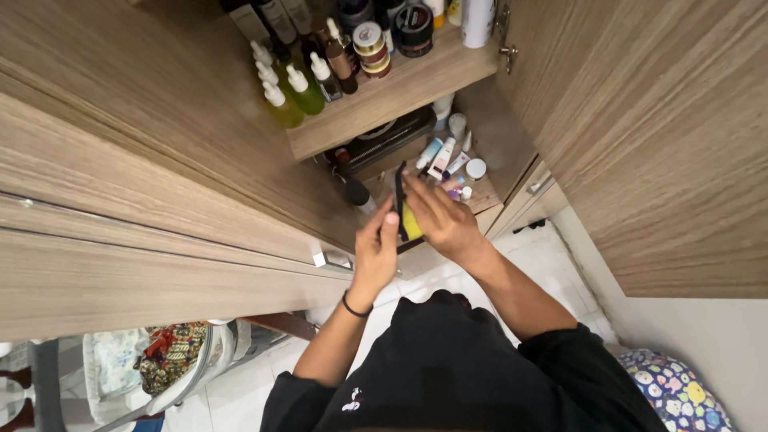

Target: The person organizes cosmetic items from a wooden cabinet into a small drawstring pouch. They pick up various bottles, tubes, and jars from the shelves, place them into the pouch, and occasionally return items to the cabinet. The person also briefly sits on a nearby bed to handle some items before continuing to pack the pouch.

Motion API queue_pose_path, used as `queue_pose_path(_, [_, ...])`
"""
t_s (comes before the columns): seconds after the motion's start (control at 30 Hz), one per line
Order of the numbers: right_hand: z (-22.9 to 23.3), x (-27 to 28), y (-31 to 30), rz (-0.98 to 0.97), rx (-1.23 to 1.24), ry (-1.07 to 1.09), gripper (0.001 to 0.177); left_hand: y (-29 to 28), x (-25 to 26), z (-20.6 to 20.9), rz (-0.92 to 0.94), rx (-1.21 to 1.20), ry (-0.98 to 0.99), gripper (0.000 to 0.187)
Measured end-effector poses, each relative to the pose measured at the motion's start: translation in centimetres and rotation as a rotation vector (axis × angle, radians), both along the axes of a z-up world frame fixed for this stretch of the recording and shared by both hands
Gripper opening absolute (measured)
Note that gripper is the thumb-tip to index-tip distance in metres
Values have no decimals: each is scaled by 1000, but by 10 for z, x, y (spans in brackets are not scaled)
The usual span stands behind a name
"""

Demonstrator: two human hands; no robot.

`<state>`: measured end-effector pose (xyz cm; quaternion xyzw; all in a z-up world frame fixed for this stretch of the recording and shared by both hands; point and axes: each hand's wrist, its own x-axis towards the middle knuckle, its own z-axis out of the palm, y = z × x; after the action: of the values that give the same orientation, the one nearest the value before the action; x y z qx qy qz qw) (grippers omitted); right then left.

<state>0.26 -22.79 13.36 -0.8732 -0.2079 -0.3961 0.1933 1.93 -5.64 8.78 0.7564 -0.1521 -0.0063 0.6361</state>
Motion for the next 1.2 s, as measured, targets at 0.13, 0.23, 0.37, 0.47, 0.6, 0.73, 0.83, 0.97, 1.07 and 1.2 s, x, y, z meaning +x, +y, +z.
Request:
queue_pose_path(0.13, [-15, 2, -4, 45, 288, 246, 64, -12, -14, 26, -12, 75, -366, 52])
queue_pose_path(0.23, [-35, 3, -7, 45, 358, 333, 71, -12, -14, 40, -24, 193, -585, 58])
queue_pose_path(0.37, [-64, 9, -11, -94, 243, 454, 57, -8, -7, 51, -72, 241, -634, 66])
queue_pose_path(0.47, [-81, 13, -15, -81, 289, 394, 73, -6, -7, 53, -117, 171, -558, 68])
queue_pose_path(0.6, [-88, 16, -16, -154, 250, 527, 35, -2, 0, 48, -171, 84, -448, 67])
queue_pose_path(0.73, [-72, 12, -14, -97, 316, 516, 62, 1, 6, 39, -217, 11, -376, 65])
queue_pose_path(0.83, [-55, 7, -7, -9, 404, 386, 63, -2, 7, 29, -181, 7, -366, 64])
queue_pose_path(0.97, [-45, 1, -2, 151, 502, 296, 54, 0, 7, 15, -119, 11, -286, 62])
queue_pose_path(1.07, [-47, 1, -2, 174, 549, 232, 49, 4, 13, 6, -161, -263, -114, 59])
queue_pose_path(1.2, [-61, -7, -2, 199, 563, 217, 42, 13, 21, -3, -182, -426, 32, 55])
